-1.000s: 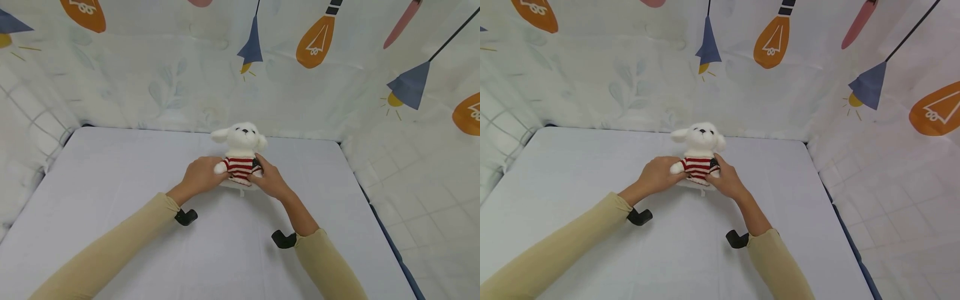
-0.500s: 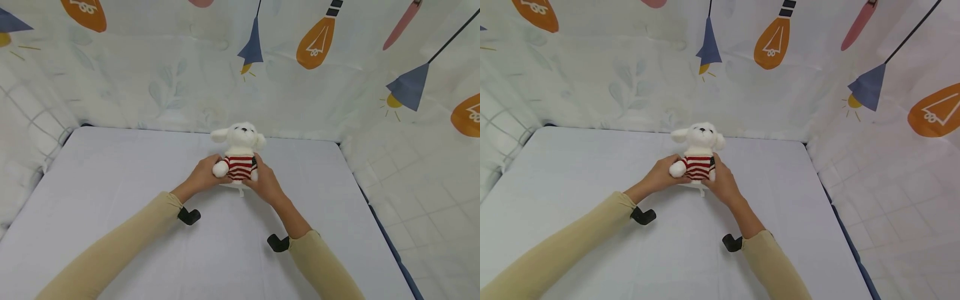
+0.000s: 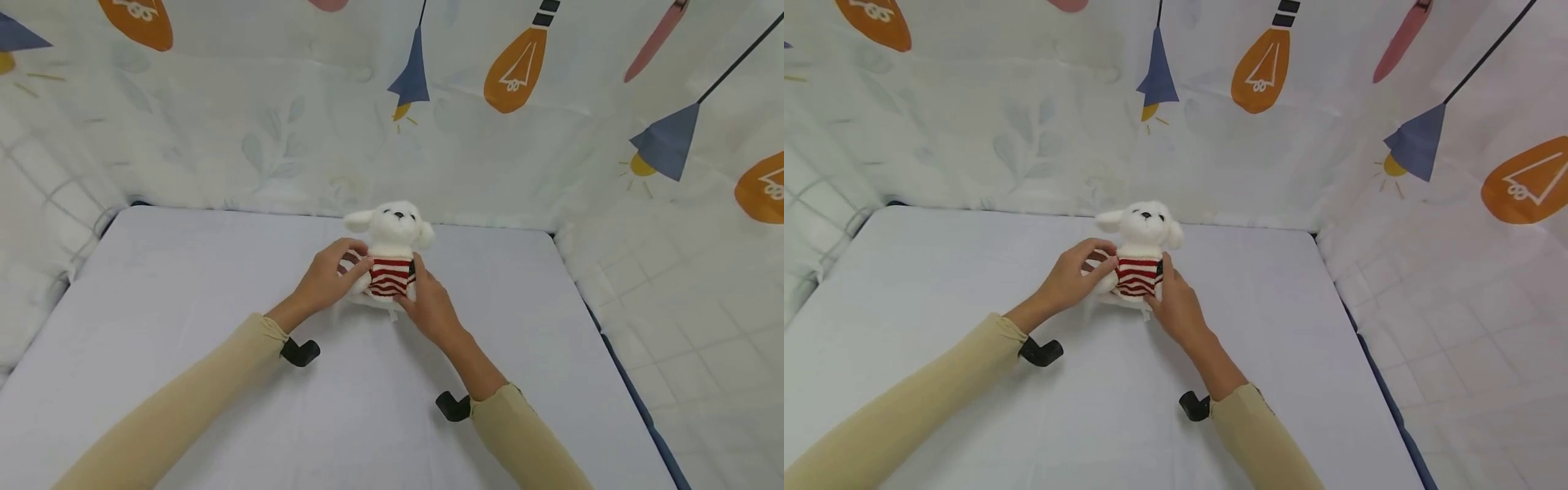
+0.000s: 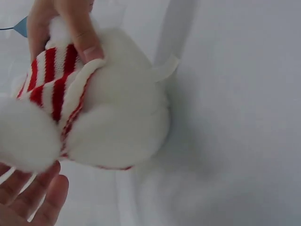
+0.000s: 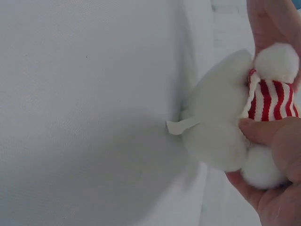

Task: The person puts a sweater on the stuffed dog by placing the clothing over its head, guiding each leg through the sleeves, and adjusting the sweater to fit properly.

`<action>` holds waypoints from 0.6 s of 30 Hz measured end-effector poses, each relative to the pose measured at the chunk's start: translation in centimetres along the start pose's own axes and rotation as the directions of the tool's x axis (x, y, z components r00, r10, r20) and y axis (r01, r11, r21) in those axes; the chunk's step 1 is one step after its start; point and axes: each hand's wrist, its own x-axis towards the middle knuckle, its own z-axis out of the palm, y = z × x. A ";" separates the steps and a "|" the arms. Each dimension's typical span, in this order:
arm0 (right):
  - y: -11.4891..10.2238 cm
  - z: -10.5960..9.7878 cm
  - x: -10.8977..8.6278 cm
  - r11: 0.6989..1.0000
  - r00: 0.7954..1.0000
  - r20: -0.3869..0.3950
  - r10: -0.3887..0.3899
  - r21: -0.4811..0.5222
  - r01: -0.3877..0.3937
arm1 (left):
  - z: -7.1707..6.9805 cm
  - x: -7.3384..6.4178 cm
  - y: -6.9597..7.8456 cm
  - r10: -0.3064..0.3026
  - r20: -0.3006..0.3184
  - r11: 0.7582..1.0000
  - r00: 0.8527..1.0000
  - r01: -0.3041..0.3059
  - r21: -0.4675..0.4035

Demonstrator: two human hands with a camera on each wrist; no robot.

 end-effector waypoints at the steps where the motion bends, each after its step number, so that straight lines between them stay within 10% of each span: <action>1: 0.0 -0.1 0.0 1.000 1.000 0.005 -0.006 0.001 0.006 | -0.3 0.2 0.1 0.049 0.002 0.999 0.999 -0.049 0.000; 14: 0.5 -0.6 -0.4 0.999 0.994 0.099 -0.041 0.008 0.041 | -2.4 1.1 0.1 0.255 0.087 0.900 0.963 -0.269 0.343; 18: 0.5 -0.7 -0.6 0.999 0.995 0.088 -0.051 -0.004 0.052 | -2.8 1.1 -0.1 0.276 0.057 0.915 0.959 -0.281 0.291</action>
